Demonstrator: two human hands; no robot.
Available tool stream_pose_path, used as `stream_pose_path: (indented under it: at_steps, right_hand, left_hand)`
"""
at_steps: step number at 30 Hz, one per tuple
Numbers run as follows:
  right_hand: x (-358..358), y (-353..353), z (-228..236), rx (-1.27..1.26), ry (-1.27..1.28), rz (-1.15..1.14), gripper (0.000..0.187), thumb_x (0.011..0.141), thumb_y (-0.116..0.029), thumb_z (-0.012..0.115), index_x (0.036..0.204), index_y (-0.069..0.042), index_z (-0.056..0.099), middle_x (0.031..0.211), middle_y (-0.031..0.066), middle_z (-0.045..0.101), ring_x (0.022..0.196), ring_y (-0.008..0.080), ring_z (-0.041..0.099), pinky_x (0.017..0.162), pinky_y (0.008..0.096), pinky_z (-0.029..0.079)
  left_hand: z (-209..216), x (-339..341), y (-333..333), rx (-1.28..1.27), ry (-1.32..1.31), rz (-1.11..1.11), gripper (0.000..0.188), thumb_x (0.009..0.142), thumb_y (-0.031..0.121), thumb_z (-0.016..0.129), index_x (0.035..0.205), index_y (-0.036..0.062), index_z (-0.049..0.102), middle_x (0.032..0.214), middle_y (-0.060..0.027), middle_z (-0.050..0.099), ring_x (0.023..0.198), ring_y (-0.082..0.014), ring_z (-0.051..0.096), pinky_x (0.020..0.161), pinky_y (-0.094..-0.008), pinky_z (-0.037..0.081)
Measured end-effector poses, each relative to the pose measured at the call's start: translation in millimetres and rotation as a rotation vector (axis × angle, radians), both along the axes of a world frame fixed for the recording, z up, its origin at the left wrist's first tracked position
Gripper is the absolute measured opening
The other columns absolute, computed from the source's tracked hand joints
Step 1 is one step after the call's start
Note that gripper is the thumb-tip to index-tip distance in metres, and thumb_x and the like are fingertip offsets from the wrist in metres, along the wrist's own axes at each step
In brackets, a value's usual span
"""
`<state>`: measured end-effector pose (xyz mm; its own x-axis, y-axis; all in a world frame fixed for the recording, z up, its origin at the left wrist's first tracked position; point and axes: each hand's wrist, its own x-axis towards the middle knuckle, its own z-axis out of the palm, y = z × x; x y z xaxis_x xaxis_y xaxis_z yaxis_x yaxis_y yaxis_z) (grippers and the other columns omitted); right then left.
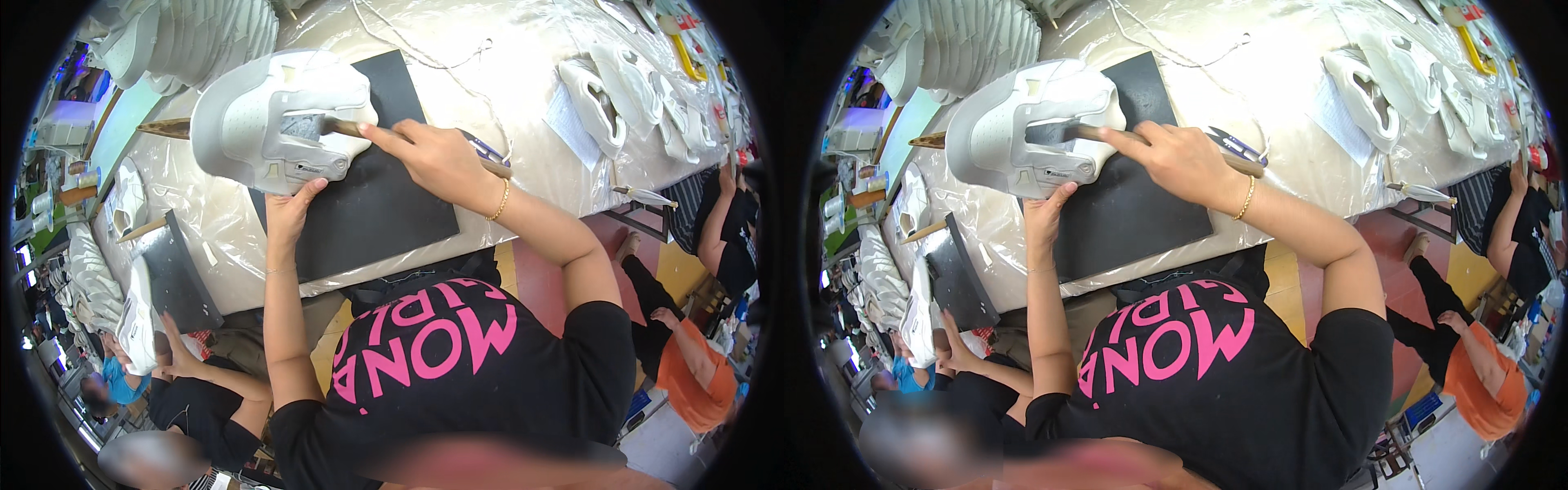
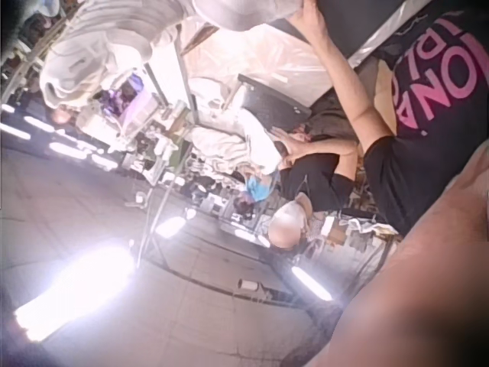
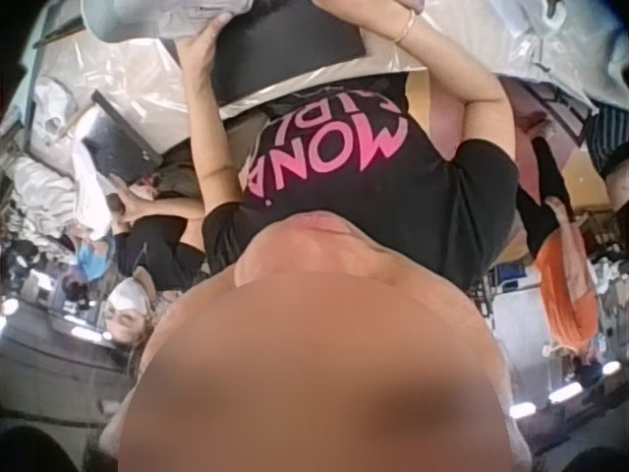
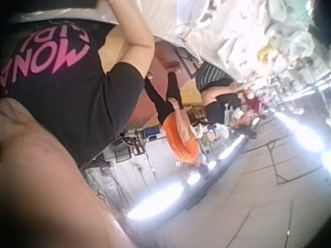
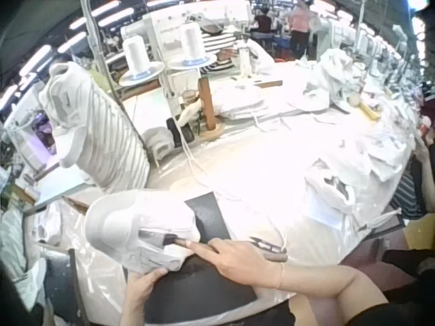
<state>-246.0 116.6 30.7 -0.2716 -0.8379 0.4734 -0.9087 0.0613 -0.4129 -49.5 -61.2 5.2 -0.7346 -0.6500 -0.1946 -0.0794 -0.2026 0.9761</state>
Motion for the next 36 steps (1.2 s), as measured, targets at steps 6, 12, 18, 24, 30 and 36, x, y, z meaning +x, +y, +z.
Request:
stream_pose_path:
  at_steps: [6, 12, 18, 24, 30, 36]
  right_hand:
    - [7.8, 3.5, 1.8, 0.039, -0.016, 0.052, 0.059, 0.081, -0.001, 0.059, 0.135, -0.022, 0.056, 0.082, 0.0042, 0.059, 0.06, 0.0194, 0.058, 0.049, 0.0312, 0.048]
    - [16.3, 5.4, -2.0, 0.176, -0.017, 0.075, 0.06, 0.081, -0.002, 0.059, 0.137, -0.023, 0.055, 0.079, 0.0047, 0.055, 0.06, 0.0197, 0.058, 0.049, 0.0321, 0.047]
    - [17.3, 5.5, -4.0, 0.41, -0.062, 0.098, 0.06, 0.082, -0.002, 0.058, 0.138, -0.023, 0.053, 0.08, 0.0051, 0.054, 0.061, 0.0201, 0.059, 0.049, 0.0318, 0.047]
    - [16.2, 7.2, -4.3, 0.189, -0.026, 0.101, 0.059, 0.083, -0.003, 0.058, 0.138, -0.023, 0.054, 0.083, 0.0037, 0.057, 0.064, 0.0191, 0.062, 0.049, 0.0323, 0.048]
    - [4.6, -0.5, -2.4, 0.024, -0.024, 0.011, 0.053, 0.084, -0.004, 0.059, 0.134, -0.023, 0.057, 0.078, 0.0043, 0.056, 0.06, 0.0202, 0.06, 0.049, 0.0331, 0.048]
    - [-3.3, -6.1, 9.3, 0.11, -0.061, -0.053, 0.044, 0.089, -0.01, 0.062, 0.131, -0.021, 0.059, 0.076, 0.0035, 0.056, 0.056, 0.0222, 0.057, 0.048, 0.0338, 0.047]
  left_hand:
    - [-14.3, 13.7, 6.5, -0.147, -0.1, -0.022, 0.018, 0.078, -0.003, 0.076, 0.095, 0.0004, 0.071, 0.083, 0.0004, 0.069, 0.068, -0.0057, 0.055, 0.061, -0.0209, 0.044]
    - [-20.0, 18.6, 3.1, -0.267, -0.171, -0.087, 0.019, 0.077, -0.006, 0.069, 0.096, -0.0003, 0.072, 0.081, -0.0012, 0.07, 0.067, -0.0062, 0.055, 0.06, -0.0212, 0.044]
    - [-21.7, 16.7, 9.7, -0.029, -0.074, 0.02, 0.021, 0.078, -0.009, 0.064, 0.096, -0.0016, 0.071, 0.084, -0.0035, 0.071, 0.073, -0.009, 0.061, 0.064, -0.0216, 0.048]
    - [-10.8, 12.6, 8.4, -0.185, -0.127, -0.074, 0.017, 0.081, -0.008, 0.066, 0.096, -0.0031, 0.069, 0.09, -0.0048, 0.072, 0.077, -0.0117, 0.064, 0.068, -0.0225, 0.049]
    - [17.7, -5.8, 12.3, -0.442, -0.104, -0.052, 0.011, 0.082, 0.004, 0.073, 0.09, -0.0038, 0.07, 0.075, -0.0054, 0.069, 0.067, -0.0089, 0.058, 0.06, -0.0241, 0.045]
    - [33.3, -16.2, 6.5, -0.492, -0.233, -0.067, 0.022, 0.084, 0.016, 0.075, 0.084, -0.005, 0.069, 0.061, -0.0034, 0.062, 0.056, -0.0092, 0.051, 0.053, -0.0275, 0.041]
